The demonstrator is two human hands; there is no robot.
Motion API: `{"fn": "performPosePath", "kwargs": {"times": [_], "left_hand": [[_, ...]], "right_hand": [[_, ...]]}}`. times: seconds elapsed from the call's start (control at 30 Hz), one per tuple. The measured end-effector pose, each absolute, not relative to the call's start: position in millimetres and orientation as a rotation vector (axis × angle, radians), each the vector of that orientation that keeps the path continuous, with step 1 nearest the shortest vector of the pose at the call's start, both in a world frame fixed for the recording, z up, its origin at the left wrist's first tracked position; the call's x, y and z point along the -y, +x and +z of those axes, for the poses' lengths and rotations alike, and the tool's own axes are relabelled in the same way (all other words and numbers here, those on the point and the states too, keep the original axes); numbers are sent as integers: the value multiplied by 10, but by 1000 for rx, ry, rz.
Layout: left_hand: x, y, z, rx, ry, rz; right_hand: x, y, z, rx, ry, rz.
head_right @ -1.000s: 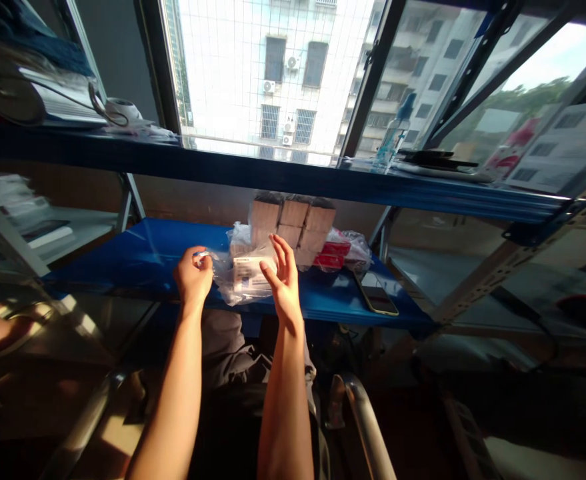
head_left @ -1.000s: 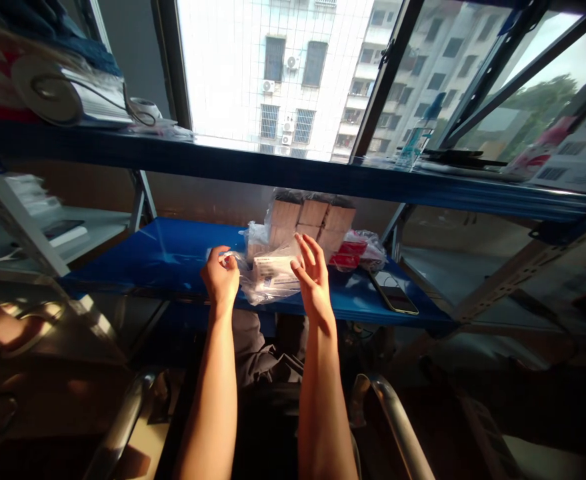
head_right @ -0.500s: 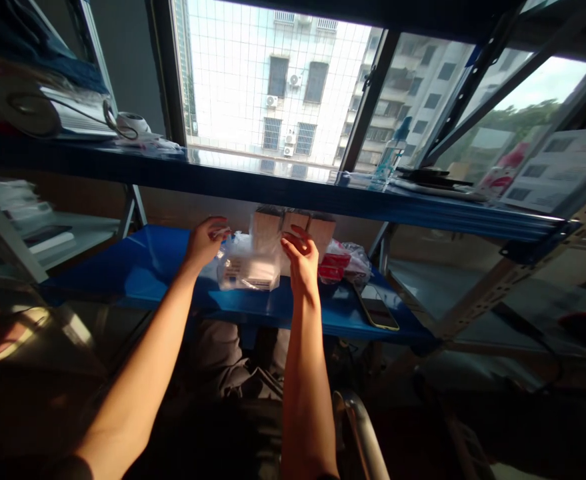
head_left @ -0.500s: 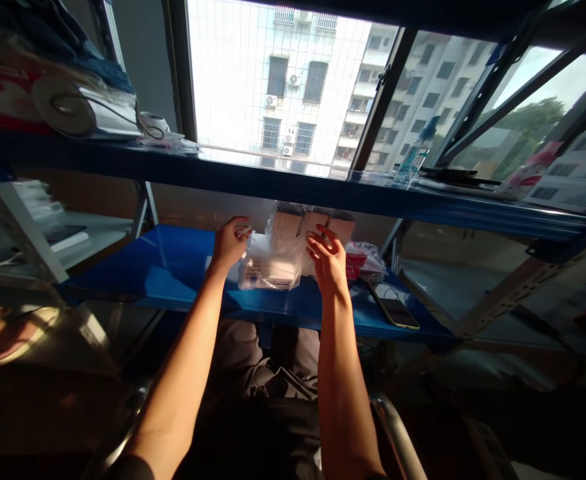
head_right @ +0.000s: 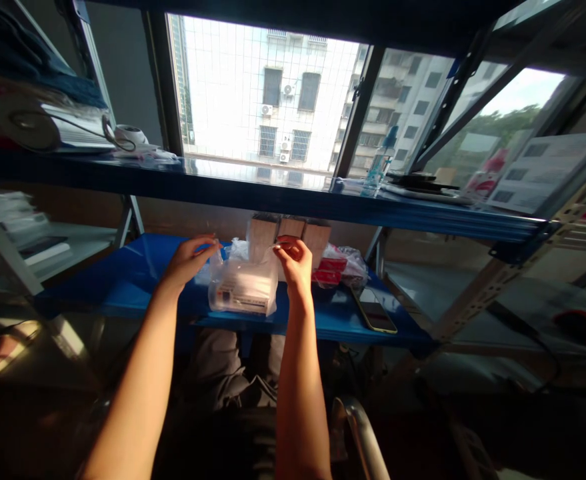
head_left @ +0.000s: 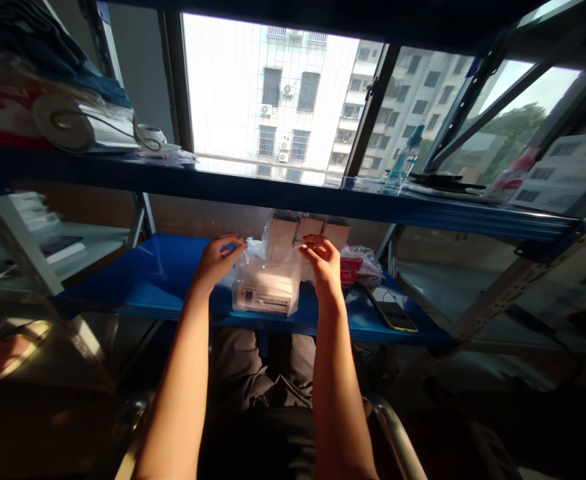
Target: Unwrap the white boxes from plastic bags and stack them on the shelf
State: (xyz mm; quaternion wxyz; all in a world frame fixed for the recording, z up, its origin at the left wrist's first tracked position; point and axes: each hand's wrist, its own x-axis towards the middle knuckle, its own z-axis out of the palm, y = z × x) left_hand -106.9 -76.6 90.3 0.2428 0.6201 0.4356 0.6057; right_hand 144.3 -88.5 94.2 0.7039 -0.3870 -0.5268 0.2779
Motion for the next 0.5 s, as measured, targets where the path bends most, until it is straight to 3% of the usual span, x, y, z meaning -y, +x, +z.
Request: {"fn": "performPosePath", "kwargs": {"times": [0.23,0.5], "left_hand": [[971,-703,527,-911,1704,1537],[1286,-638,329,-685,1880,1339]], "right_hand": [[1345,1322,963,1537,-1042,348],[1690,1063,838,1946,-970,360]]}}
